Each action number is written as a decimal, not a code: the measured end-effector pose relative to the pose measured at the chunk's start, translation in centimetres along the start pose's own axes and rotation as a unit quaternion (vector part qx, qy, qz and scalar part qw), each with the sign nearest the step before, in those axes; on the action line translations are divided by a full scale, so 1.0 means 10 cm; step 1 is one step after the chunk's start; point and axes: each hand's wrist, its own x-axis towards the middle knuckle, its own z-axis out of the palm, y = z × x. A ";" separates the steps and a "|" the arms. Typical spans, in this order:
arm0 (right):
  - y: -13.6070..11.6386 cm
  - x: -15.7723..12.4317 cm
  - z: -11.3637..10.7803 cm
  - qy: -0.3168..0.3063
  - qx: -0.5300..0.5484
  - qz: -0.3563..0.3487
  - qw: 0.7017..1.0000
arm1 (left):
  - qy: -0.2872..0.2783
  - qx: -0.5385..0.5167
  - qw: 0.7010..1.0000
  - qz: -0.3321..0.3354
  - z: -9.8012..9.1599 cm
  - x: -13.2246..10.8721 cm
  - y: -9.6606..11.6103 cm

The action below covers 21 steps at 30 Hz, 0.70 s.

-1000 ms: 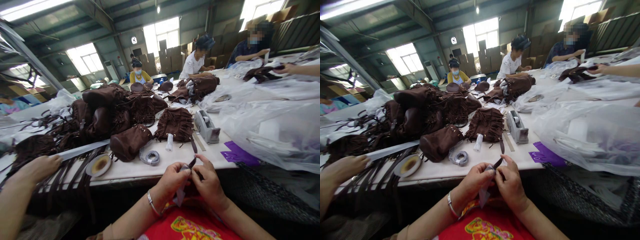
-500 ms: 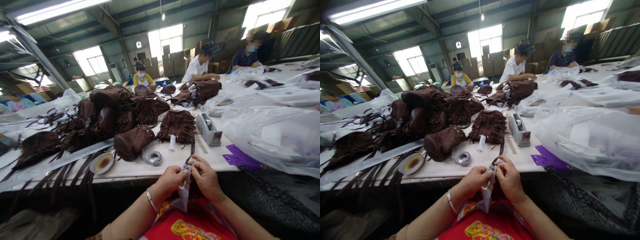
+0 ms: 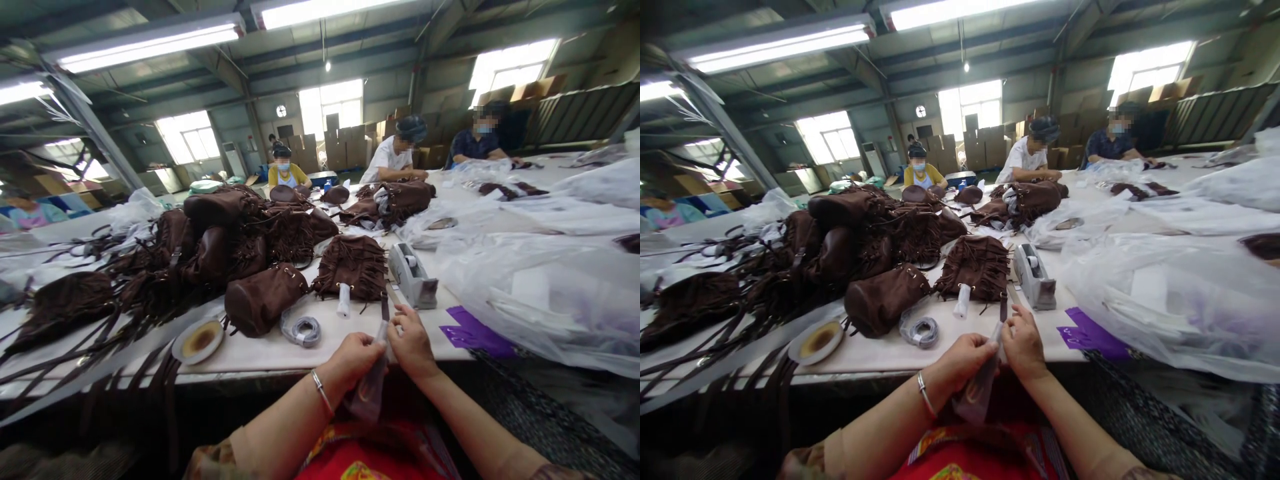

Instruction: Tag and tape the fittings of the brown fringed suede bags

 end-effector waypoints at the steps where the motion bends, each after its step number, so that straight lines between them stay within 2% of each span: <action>1: 0.06 0.06 0.03 0.003 -0.018 -0.013 1.000 | 0.000 0.001 1.000 -0.008 0.02 0.01 0.02; 7: 0.31 0.37 0.18 0.007 -0.084 -0.033 0.996 | -0.010 -0.036 0.996 -0.075 0.04 -0.04 0.04; 14: 0.47 0.55 0.35 0.048 -0.053 0.039 0.997 | -0.017 -0.044 0.996 -0.073 -0.09 -0.16 0.02; 17: 0.49 0.59 0.38 0.049 -0.031 0.068 0.996 | -0.042 -0.099 0.991 -0.079 -0.14 -0.15 0.00; 21: 0.47 0.65 0.35 0.047 -0.010 0.107 0.993 | -0.068 -0.175 0.975 -0.123 -0.15 -0.13 0.00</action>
